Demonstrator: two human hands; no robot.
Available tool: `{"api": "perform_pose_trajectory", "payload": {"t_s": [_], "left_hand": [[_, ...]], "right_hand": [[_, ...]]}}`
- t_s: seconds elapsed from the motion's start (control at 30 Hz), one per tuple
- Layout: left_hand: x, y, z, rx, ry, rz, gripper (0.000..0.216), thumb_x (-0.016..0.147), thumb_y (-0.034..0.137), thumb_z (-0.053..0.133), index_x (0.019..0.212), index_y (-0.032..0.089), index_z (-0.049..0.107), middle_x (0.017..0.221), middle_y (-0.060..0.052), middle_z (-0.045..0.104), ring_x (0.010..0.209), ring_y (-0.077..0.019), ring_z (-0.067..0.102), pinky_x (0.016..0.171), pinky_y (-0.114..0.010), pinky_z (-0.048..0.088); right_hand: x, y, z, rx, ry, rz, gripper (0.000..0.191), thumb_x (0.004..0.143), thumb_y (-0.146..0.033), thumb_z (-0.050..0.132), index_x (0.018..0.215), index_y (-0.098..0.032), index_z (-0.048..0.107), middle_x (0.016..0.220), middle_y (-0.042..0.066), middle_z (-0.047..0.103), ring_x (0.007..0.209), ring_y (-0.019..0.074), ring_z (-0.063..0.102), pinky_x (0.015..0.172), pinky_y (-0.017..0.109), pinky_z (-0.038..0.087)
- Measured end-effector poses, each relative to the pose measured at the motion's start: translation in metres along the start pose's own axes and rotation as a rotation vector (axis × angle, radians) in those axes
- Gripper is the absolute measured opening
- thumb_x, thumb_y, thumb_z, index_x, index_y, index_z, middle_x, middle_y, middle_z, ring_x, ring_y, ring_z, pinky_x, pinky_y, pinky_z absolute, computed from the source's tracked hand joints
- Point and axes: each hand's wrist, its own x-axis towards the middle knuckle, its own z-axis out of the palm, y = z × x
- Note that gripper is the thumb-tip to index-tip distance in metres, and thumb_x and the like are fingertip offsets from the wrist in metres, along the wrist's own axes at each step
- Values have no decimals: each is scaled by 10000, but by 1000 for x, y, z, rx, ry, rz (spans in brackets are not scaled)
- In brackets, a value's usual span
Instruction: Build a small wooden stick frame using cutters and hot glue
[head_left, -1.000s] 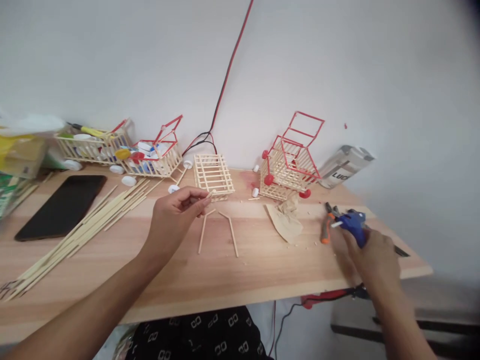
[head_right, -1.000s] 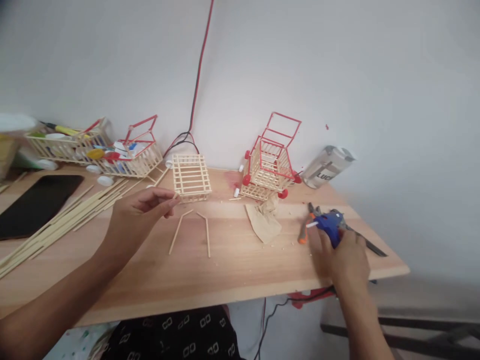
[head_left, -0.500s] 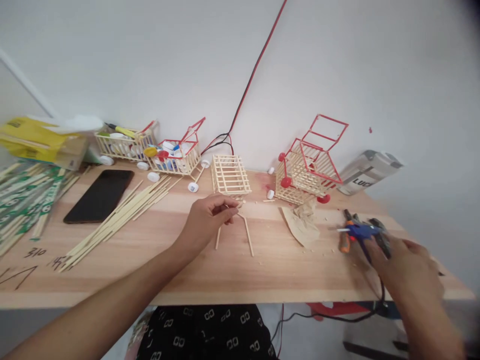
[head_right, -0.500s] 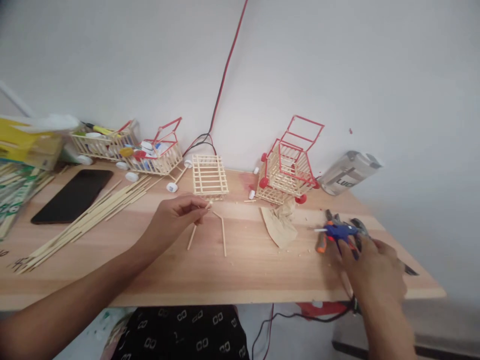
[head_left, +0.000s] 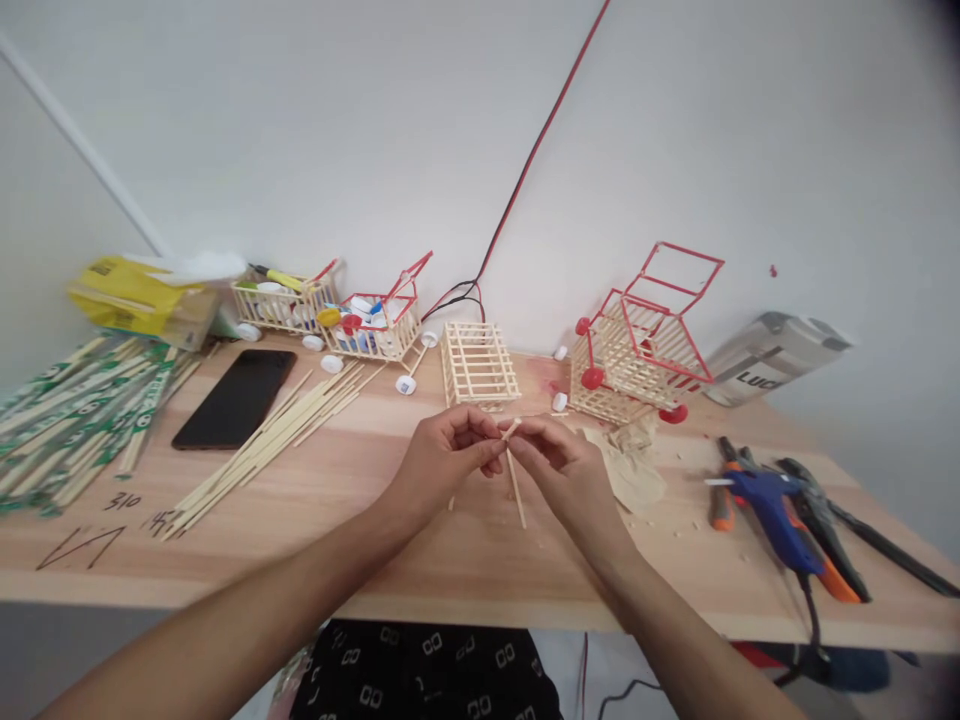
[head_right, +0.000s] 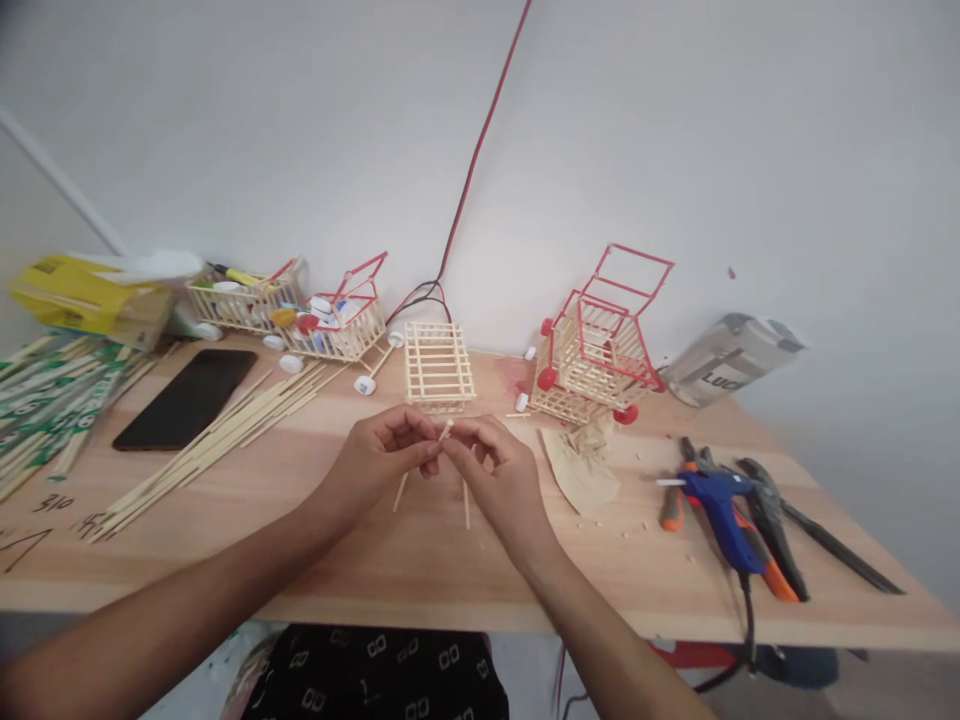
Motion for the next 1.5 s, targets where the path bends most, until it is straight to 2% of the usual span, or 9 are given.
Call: {"api": "perform_pose_trajectory", "payload": {"t_s": [0.23, 0.37, 0.5, 0.6, 0.7, 0.93, 1.13, 1.33, 1.5], "left_hand": [[3, 1, -5, 111, -33, -3, 131, 767, 213, 669, 832, 132, 588, 679, 7, 609, 601, -105, 583, 590, -235, 486], [4, 10, -29, 605, -102, 131, 72, 810, 144, 596, 865, 153, 642, 840, -30, 646, 746, -134, 593, 691, -263, 473], [0, 8, -55, 1102, -371, 354, 184, 870, 129, 506, 939, 199, 661, 984, -43, 629, 917, -177, 566, 790, -296, 428], [-3, 2, -61, 1283, -538, 432, 192, 896, 147, 480, 952, 214, 651, 1028, -45, 607, 909, -181, 542, 775, -285, 408], [-4, -2, -60, 1325, -651, 483, 186, 900, 137, 471, 903, 195, 648, 1022, -53, 595, 907, -180, 529, 799, -284, 399], [-7, -8, -55, 1157, -503, 381, 180, 909, 162, 462, 817, 169, 617, 949, -53, 596, 899, -166, 543, 795, -263, 415], [-14, -6, -43, 1314, -227, 121, 181, 810, 305, 618, 736, 175, 515, 749, -30, 567, 705, -181, 500, 631, -285, 363], [-14, 7, -34, 1368, -221, -79, 96, 774, 188, 550, 680, 170, 559, 734, -60, 619, 678, -200, 534, 614, -292, 349], [-15, 14, -36, 1348, -183, -138, 102, 724, 148, 529, 668, 152, 614, 716, -75, 639, 664, -201, 556, 603, -288, 354]], "right_hand": [[1, 7, 5, 112, 31, 34, 61, 845, -273, 619, 859, -213, 622, 841, 14, 623, 809, 159, 581, 735, 282, 448], [2, 10, -1, 183, 62, 63, 65, 880, -269, 575, 887, -217, 613, 912, 23, 661, 894, 154, 599, 803, 281, 449], [3, 9, -6, 207, 63, 96, 81, 905, -266, 540, 869, -211, 588, 862, 11, 661, 782, 122, 588, 751, 260, 456], [3, 8, -7, 184, 46, 82, 92, 909, -258, 527, 849, -206, 572, 824, 3, 637, 735, 112, 568, 699, 247, 447], [3, 8, -7, 167, 41, 74, 91, 908, -255, 523, 845, -205, 565, 812, 0, 622, 730, 111, 560, 683, 247, 435], [4, 12, -9, 134, 33, 72, 105, 905, -271, 523, 842, -200, 569, 815, 9, 618, 725, 119, 558, 677, 269, 427], [3, 12, -7, 147, 28, 60, 93, 900, -282, 526, 862, -203, 557, 810, 16, 630, 733, 127, 574, 669, 269, 446], [0, 10, -8, 128, 33, 57, 122, 896, -316, 528, 875, -200, 561, 821, 34, 642, 745, 140, 591, 695, 288, 472], [-1, 8, -9, 132, 40, 38, 105, 893, -302, 538, 873, -202, 564, 818, 26, 644, 746, 136, 597, 708, 283, 473]]}}
